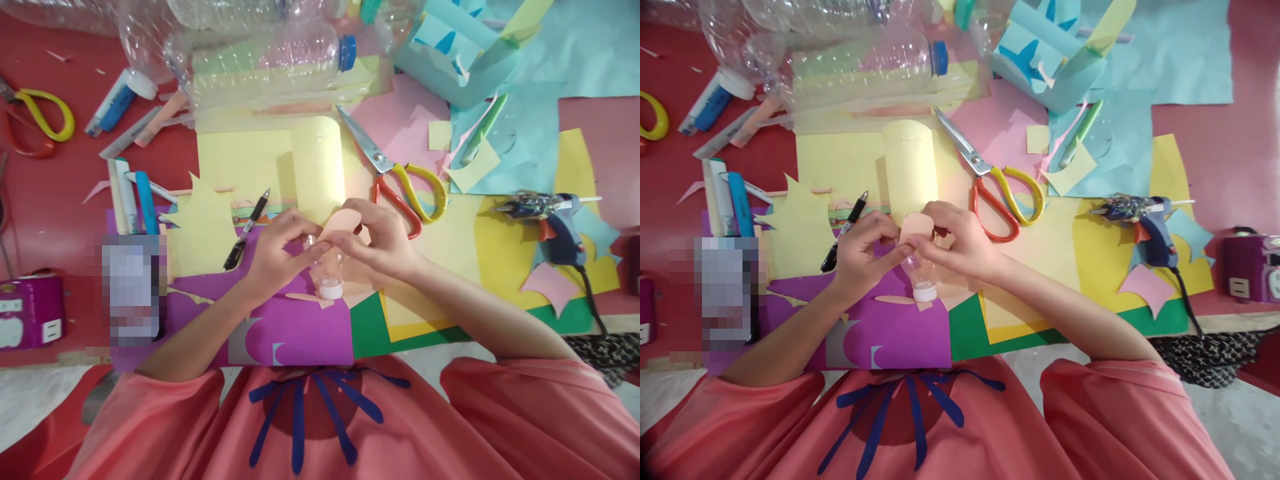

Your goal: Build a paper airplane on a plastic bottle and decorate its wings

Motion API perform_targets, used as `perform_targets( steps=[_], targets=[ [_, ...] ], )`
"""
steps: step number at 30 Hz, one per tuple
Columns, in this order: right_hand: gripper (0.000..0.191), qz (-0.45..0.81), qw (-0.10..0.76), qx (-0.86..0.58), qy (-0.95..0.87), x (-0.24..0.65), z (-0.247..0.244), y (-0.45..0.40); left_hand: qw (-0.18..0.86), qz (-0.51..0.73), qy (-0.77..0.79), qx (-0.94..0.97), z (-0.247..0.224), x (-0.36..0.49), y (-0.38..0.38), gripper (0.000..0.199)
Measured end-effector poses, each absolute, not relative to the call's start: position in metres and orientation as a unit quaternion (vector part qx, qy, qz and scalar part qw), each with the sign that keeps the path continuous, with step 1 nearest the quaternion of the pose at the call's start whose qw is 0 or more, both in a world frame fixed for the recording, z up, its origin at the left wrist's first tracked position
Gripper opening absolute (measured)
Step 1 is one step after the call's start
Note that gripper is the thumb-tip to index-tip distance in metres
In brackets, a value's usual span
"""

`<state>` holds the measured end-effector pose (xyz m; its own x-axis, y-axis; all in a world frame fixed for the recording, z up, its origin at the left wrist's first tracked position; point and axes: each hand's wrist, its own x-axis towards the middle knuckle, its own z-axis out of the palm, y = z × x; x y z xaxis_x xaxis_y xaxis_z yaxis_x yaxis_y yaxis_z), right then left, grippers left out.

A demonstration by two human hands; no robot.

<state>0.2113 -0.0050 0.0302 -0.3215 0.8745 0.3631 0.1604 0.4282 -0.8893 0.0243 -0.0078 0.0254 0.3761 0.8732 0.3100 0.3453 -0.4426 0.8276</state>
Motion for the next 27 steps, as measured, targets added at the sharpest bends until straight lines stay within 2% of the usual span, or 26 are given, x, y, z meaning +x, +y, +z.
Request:
perform_targets(
  steps=[3, 6, 10, 13, 17, 22, 27],
  targets=[
    [0.032, 0.474, 0.479, -0.421, -0.607, 0.215, 0.035, 0.003, 0.272, 0.411, 0.384, 0.781, 0.018, 0.02, -0.007, 0.024],
    [0.034, 0.508, 0.524, -0.481, -0.487, 0.219, 0.03, 0.014, 0.251, 0.406, 0.396, 0.785, 0.014, 0.017, -0.008, 0.021],
    [0.034, 0.56, 0.532, -0.498, -0.395, 0.216, 0.02, 0.02, 0.278, 0.372, 0.439, 0.769, 0.012, 0.016, -0.011, 0.036],
    [0.03, 0.597, 0.531, -0.477, -0.367, 0.21, 0.018, 0.015, 0.316, 0.349, 0.449, 0.759, 0.011, 0.017, -0.014, 0.044],
    [0.029, 0.628, 0.516, -0.476, -0.337, 0.205, 0.023, 0.007, 0.323, 0.373, 0.465, 0.735, 0.011, 0.016, -0.018, 0.035],
    [0.025, 0.649, 0.49, -0.487, -0.317, 0.206, 0.031, 0.005, 0.211, 0.384, 0.439, 0.784, 0.013, 0.015, -0.017, 0.026],
    [0.019, 0.586, 0.502, -0.504, -0.389, 0.212, 0.043, 0.023, 0.16, 0.374, 0.374, 0.834, 0.012, 0.015, -0.013, 0.026]
  ],
)
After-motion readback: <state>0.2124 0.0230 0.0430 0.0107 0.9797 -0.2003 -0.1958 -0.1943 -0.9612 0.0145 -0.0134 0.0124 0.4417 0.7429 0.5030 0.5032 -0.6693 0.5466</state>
